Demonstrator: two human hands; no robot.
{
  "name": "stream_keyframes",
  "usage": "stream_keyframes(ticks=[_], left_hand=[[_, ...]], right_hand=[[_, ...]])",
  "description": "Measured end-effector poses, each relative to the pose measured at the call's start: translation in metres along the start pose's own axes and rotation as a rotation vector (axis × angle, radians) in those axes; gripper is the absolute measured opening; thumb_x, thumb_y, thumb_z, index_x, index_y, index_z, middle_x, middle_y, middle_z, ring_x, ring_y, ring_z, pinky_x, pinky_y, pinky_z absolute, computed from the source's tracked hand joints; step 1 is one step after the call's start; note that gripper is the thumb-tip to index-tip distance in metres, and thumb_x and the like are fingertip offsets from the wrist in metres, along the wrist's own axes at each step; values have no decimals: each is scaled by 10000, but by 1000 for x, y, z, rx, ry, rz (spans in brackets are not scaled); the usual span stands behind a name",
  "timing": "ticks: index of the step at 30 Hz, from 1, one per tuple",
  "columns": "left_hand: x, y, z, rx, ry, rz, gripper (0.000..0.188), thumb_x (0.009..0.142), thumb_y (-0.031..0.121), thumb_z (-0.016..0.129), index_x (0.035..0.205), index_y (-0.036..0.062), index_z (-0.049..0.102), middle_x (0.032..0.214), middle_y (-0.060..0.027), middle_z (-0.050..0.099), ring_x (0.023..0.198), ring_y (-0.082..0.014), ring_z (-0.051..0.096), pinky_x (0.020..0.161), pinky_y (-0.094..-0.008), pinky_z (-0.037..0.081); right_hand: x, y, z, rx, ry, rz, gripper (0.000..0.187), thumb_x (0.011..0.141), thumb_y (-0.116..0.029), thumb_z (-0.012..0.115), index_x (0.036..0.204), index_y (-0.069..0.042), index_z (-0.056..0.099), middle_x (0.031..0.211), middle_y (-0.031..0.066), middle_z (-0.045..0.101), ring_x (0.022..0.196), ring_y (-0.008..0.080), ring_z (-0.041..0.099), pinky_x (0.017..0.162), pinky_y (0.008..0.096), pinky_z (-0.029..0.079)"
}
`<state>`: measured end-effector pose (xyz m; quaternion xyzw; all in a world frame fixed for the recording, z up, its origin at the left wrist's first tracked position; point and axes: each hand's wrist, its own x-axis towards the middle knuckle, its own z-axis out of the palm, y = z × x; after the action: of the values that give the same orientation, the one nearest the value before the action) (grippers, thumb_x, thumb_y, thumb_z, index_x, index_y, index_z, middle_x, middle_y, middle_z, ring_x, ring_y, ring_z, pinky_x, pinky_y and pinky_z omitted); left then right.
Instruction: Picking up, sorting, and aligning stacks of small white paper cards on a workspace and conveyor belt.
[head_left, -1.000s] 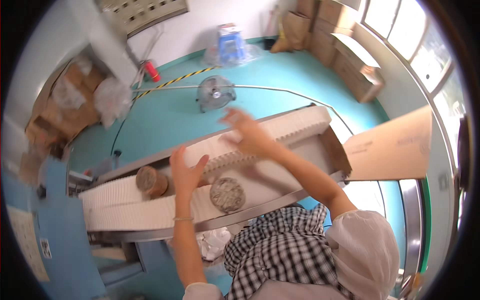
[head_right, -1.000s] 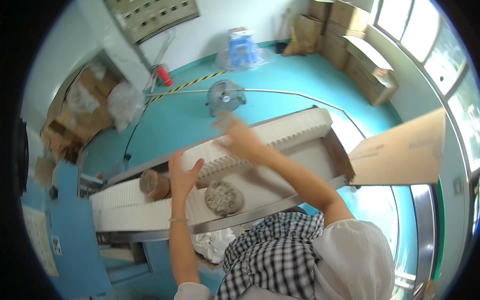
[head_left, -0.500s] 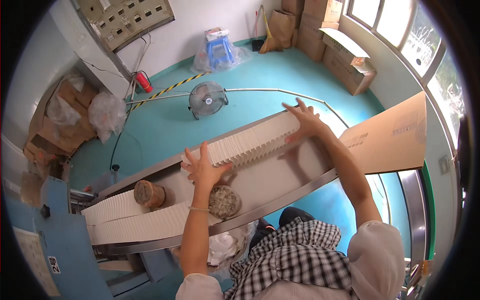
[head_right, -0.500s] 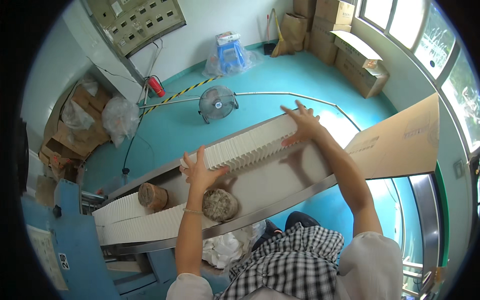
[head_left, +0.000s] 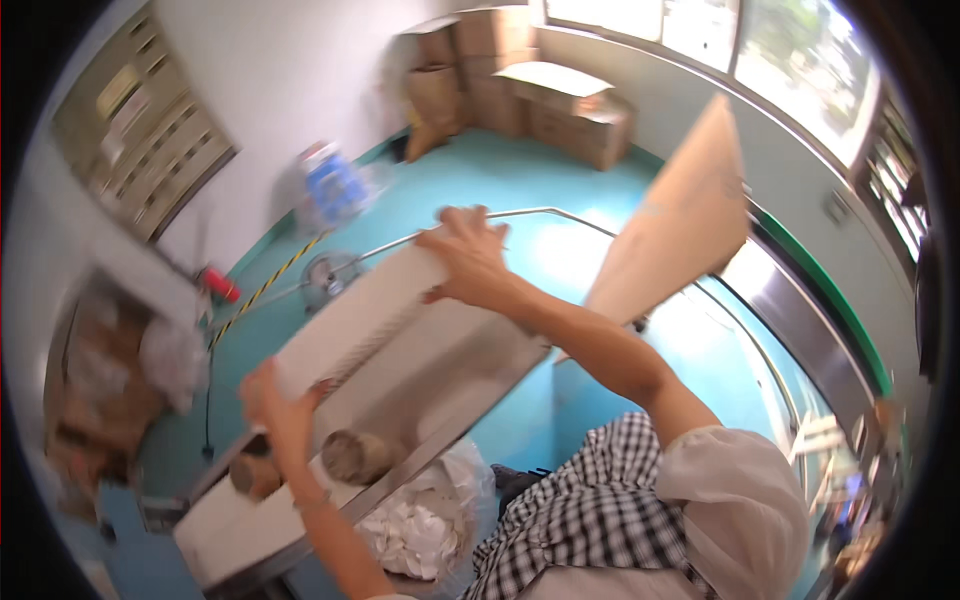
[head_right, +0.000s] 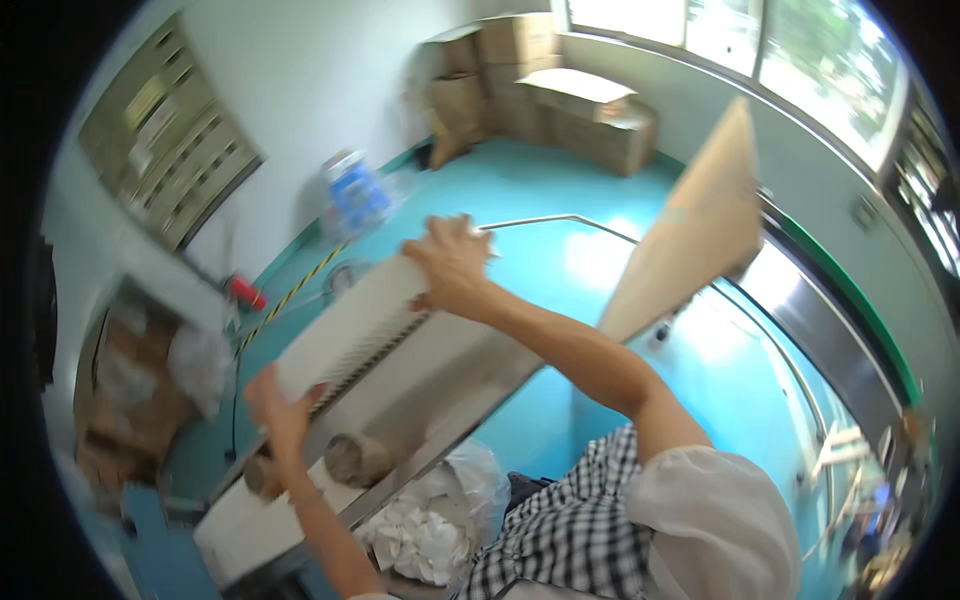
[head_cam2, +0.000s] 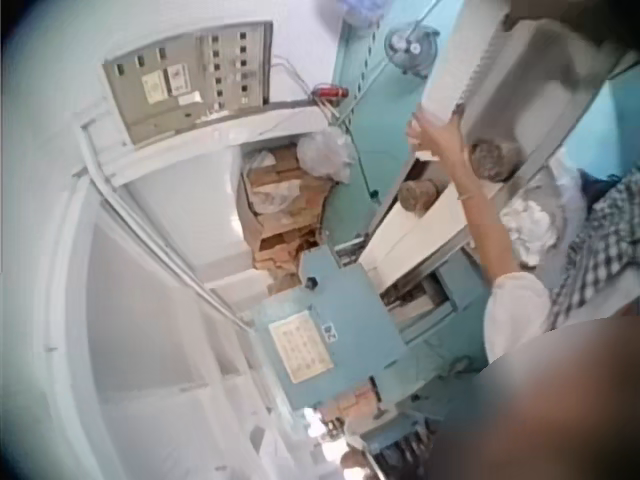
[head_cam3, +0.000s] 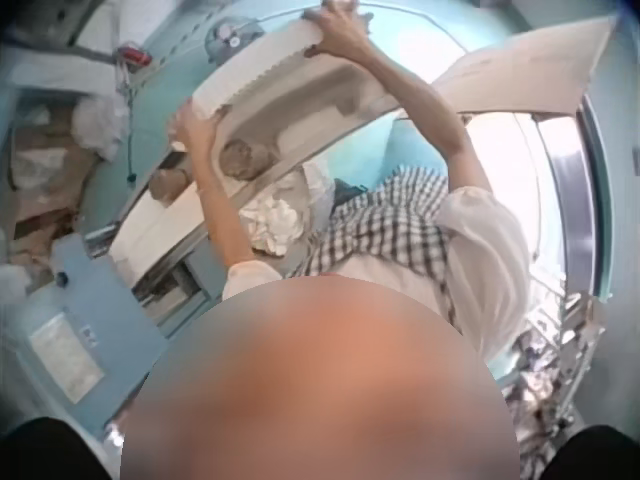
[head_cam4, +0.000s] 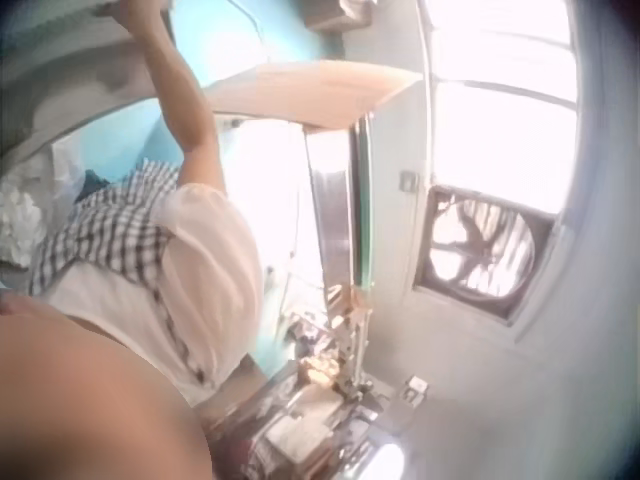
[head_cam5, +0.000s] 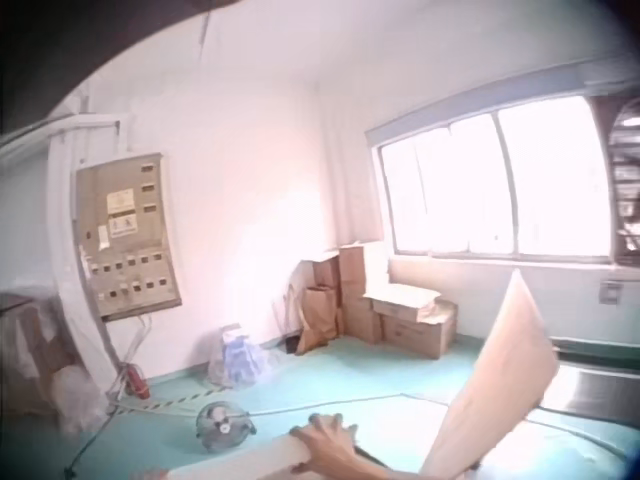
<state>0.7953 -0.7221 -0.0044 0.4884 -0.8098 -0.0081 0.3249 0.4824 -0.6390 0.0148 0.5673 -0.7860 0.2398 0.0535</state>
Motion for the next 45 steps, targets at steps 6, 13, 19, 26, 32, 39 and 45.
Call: stream_keyframes(ticks=[6,13,19,26,32,39,45], left_hand=[[42,132,-41,39,346,503,802,643,158,898,1350,62,532,1281,-153,564,1285,-362,453,1031,-516,408],[4,392,-28,-353,374,780,768,642,227,899,1332,158,569,1404,-108,485,1345,-327,396,1066,-487,376],[-55,587,71,-769,153,1064,840,620,373,914,1351,188,544,1369,-143,487,1365,-344,370,1084,-529,291],[-185,705,206,-684,-610,1023,846,584,408,952,1320,219,582,1477,-225,329,1353,-447,291,1083,-580,322],[-246,751,323,-398,-1054,974,869,505,459,960,1278,321,588,1418,-152,320,1291,-570,253,948,-720,393],[-208,816,418,-458,-1233,1054,1061,522,624,908,1415,196,526,1411,-323,426,1329,-500,390,1057,-584,402],[-181,821,475,-566,-1357,317,924,684,614,835,1319,4,556,1310,-354,548,1199,-446,564,1051,-477,422]], right_hand=[[-80,78,-152,-114,602,80,725,536,-327,929,1200,-322,639,1390,68,408,1265,433,303,831,577,364],[-278,198,-300,-532,970,361,775,532,-172,932,1249,-208,641,1354,94,516,1216,369,478,987,482,425],[-419,267,-358,-922,933,745,768,591,-209,918,1287,-216,593,1351,77,518,1236,302,517,1012,478,399],[-528,374,-312,-795,545,1324,724,592,-305,938,1238,-277,612,1346,49,461,1233,375,427,935,600,461],[-579,480,-248,-450,135,1626,795,524,-390,961,1243,-350,624,1352,20,424,1264,376,378,978,664,405],[-572,588,-294,-170,-180,1655,943,533,-509,929,1377,-310,558,1421,88,492,1323,405,441,1057,582,390],[-668,667,-303,-204,614,1642,675,810,-594,755,1089,17,691,937,164,720,880,231,681,803,353,522]])
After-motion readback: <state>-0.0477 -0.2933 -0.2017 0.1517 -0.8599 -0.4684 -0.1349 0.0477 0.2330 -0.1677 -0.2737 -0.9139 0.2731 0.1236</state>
